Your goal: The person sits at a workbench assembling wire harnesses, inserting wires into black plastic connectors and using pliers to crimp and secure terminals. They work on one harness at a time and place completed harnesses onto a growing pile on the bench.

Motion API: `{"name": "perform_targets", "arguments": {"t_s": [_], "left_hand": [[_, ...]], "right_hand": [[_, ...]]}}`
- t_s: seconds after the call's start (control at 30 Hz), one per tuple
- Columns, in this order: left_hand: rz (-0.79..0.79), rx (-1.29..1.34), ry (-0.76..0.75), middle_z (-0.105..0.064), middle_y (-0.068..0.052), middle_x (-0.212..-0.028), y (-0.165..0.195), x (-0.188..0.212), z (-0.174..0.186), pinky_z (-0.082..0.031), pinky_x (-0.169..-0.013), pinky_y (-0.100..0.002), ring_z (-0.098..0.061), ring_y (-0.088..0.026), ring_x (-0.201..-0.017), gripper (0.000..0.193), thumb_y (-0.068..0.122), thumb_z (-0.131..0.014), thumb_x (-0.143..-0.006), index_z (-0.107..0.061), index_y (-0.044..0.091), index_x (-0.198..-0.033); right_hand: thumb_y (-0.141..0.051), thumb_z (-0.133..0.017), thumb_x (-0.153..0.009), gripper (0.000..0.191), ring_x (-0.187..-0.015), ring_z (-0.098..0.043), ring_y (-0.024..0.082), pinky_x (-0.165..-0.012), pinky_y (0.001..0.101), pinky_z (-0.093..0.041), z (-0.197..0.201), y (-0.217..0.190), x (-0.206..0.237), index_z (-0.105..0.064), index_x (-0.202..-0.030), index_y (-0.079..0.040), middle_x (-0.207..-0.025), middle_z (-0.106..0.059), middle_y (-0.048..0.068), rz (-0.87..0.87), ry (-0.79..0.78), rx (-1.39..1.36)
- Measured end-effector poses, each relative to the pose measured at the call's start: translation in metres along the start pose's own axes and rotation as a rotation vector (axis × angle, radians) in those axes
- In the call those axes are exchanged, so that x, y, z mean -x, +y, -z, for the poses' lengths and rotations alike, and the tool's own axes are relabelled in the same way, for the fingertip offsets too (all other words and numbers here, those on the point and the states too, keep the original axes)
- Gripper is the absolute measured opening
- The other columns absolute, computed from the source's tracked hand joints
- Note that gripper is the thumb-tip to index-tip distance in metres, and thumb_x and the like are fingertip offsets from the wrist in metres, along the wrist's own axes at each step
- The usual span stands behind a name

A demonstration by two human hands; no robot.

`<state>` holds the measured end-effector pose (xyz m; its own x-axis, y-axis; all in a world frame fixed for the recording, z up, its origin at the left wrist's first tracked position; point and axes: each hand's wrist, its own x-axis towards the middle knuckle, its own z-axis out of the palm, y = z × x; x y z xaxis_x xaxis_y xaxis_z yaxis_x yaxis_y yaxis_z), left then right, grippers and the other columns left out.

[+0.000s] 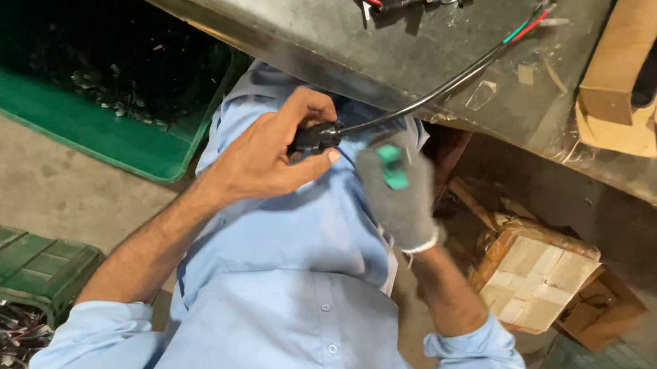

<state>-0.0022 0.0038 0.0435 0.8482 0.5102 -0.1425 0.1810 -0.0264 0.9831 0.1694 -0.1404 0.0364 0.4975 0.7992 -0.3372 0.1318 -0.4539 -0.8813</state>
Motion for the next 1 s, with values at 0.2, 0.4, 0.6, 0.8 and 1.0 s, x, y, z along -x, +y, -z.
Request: {"name": "perform_targets", "arguments": {"t_s": [0.2, 0.4, 0.6, 0.8, 1.0], "left_hand": [[0.061, -0.050, -0.052, -0.065, -0.007, -0.079, -0.007, 0.004, -0.002, -0.044, -0.059, -0.031, -0.056, -0.013, -0.064, 0.033, 0.021, -0.071, -0.099, -0.054, 0.004, -0.123], [0.074, 0.002, -0.050, -0.060, -0.005, -0.076, -0.013, 0.010, -0.003, -0.042, -0.059, -0.031, -0.051, -0.013, -0.065, 0.035, 0.026, -0.070, -0.100, -0.056, 0.002, -0.121], [0.038, 0.101, -0.019, -0.060, -0.004, -0.080, -0.020, 0.014, -0.008, -0.043, -0.063, -0.030, -0.050, -0.010, -0.071, 0.038, 0.030, -0.069, -0.103, -0.056, 0.001, -0.123], [0.040, 0.075, 0.121, -0.063, -0.010, -0.089, -0.031, 0.017, -0.016, -0.047, -0.070, -0.030, -0.056, -0.015, -0.079, 0.042, 0.030, -0.070, -0.104, -0.054, 0.000, -0.128], [-0.118, -0.262, 0.280, -0.072, -0.019, -0.102, -0.044, 0.015, -0.026, -0.058, -0.074, -0.036, -0.075, -0.032, -0.089, 0.047, 0.031, -0.073, -0.103, -0.053, -0.001, -0.130]], "right_hand": [[-0.007, -0.068, -0.094, 0.036, -0.103, -0.065, 0.018, -0.089, 0.0329, -0.053, -0.038, 0.034, 0.000, -0.058, -0.128, -0.004, -0.113, -0.069, 0.009, 0.195, -0.131, -0.066], [-0.004, -0.074, -0.079, 0.038, -0.096, -0.066, 0.031, -0.086, 0.0417, -0.049, -0.015, 0.025, -0.027, -0.063, -0.116, -0.009, -0.103, -0.068, 0.012, 0.463, -0.066, 0.294], [-0.011, -0.078, -0.072, 0.026, -0.082, -0.063, 0.031, -0.075, 0.0455, -0.043, -0.010, 0.026, -0.037, -0.064, -0.094, -0.013, -0.083, -0.065, 0.008, 0.447, -0.107, 0.514], [-0.020, -0.075, -0.083, 0.025, -0.089, -0.067, 0.032, -0.081, 0.0479, -0.047, -0.015, 0.010, -0.022, -0.064, -0.105, -0.013, -0.095, -0.071, 0.010, 0.462, -0.093, 0.474], [-0.032, -0.067, -0.095, 0.035, -0.091, -0.068, 0.041, -0.074, 0.0466, -0.051, -0.010, -0.006, 0.001, -0.054, -0.112, -0.004, -0.092, -0.067, 0.021, -0.016, -0.297, 0.337]]}}
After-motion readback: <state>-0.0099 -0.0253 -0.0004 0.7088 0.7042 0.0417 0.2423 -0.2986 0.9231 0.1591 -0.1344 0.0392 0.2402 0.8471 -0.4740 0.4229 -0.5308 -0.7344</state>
